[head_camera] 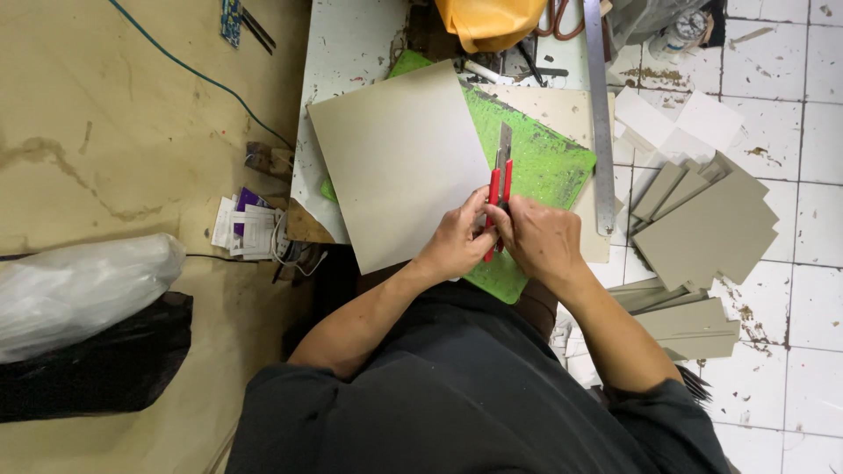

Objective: Cutting rectangular cardboard pieces using a utility knife and a metal ruler on a cutting mat

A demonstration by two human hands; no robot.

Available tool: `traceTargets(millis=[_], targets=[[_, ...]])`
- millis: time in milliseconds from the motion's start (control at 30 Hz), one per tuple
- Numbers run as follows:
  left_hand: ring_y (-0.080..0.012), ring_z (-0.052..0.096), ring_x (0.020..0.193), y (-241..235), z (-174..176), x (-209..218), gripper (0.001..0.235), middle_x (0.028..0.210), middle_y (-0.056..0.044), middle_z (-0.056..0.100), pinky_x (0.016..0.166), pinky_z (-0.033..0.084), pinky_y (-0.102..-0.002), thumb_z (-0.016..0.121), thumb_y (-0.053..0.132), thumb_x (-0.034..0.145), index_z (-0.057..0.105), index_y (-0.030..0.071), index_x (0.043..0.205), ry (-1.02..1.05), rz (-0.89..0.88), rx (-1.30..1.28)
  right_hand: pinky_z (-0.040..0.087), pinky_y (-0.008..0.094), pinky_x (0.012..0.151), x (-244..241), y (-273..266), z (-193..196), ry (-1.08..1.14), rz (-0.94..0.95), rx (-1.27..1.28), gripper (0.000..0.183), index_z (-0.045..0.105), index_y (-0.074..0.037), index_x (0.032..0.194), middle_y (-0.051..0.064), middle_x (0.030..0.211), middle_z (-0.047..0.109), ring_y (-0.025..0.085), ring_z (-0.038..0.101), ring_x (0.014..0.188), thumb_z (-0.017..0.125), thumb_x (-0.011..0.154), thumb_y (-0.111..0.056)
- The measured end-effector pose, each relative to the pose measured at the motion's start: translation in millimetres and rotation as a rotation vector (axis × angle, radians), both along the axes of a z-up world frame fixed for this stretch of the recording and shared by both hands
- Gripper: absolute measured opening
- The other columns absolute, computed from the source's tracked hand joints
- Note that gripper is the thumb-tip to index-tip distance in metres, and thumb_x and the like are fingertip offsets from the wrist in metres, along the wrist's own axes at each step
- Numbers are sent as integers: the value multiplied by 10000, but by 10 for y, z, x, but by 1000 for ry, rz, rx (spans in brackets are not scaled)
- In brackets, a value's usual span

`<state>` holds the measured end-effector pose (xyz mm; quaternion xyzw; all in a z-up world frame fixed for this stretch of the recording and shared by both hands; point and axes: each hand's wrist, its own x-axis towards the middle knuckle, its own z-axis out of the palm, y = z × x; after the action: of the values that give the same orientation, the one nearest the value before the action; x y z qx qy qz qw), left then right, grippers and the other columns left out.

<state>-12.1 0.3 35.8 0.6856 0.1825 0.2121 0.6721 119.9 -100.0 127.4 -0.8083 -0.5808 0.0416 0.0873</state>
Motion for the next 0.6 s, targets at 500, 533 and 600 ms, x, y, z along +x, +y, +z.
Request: traceTargets(millis=[500,533,600], targets=[[-344,766,808,-26,-7,-2,613,1250,-235,709,649,648,-410,543,-40,921,447,64,1517,74,-3,55,565,396,590,18,13,-31,-51,26,55,386,555,-172,899,54,680,600,284,716,631,478,1075,-507],[-344,766,808,-35,20,19,613,1250,-235,709,649,648,-410,543,-40,921,447,64,1517,76,-3,54,565,396,590,33,5,-61,-50,27,53,386,555,-172,899,54,680,600,284,716,631,478,1075,-507],[-347,773,785,-54,69,41,591,1244,-220,713,641,655,-410,559,-24,924,456,85,1496,82,20,86,529,503,575,49,-4,-124,46,-48,6,498,520,-134,882,150,628,615,404,714,648,410,1083,-577]])
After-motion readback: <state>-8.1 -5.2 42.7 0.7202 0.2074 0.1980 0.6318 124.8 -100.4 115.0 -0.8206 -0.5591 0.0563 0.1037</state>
